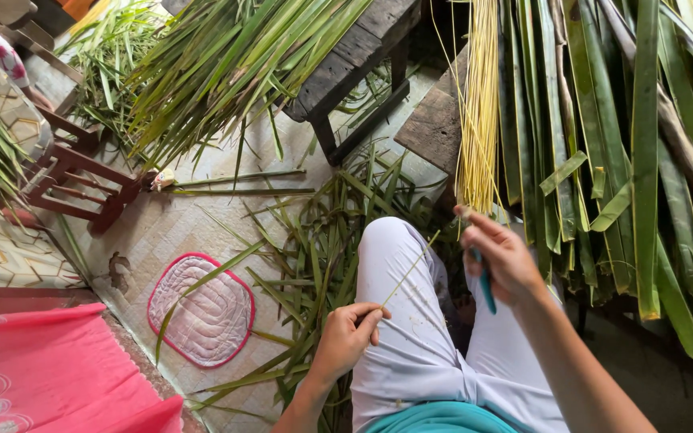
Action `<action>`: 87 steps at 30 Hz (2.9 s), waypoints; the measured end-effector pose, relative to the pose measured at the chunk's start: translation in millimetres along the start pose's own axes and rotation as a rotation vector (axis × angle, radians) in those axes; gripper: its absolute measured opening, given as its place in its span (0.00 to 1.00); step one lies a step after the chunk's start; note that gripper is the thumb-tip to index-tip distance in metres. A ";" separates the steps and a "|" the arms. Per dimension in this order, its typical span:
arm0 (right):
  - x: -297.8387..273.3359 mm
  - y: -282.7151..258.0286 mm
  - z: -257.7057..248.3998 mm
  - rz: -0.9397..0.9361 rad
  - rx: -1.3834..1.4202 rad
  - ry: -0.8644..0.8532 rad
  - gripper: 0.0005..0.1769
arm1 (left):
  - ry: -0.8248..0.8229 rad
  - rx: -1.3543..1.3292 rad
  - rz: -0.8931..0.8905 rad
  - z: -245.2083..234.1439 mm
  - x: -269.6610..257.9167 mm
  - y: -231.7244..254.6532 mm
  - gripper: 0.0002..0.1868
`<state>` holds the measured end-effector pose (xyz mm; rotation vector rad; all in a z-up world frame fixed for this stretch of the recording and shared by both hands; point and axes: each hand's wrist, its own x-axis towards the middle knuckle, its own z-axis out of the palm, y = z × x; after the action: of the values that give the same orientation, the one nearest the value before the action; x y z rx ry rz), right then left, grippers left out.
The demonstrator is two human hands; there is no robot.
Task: Stripping palm leaves using a small blade to separate the ribs from the foliage
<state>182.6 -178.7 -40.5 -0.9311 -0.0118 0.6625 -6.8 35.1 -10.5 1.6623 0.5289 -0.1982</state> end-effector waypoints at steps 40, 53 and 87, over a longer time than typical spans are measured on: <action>-72.0 58.8 -73.9 0.003 0.017 0.313 0.25 | 0.125 1.233 1.795 135.9 309.2 60.8 0.06; -68.2 57.7 -88.9 0.140 0.212 0.249 0.27 | -0.245 1.667 1.240 158.3 364.4 80.9 0.09; -66.0 60.3 -98.6 0.172 0.234 0.138 0.27 | -0.066 0.876 0.704 177.8 275.2 49.5 0.14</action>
<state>126.2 -261.5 -128.1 -0.7552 0.2662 0.7397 287.0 -78.9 -112.7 2.5708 -0.2782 0.0556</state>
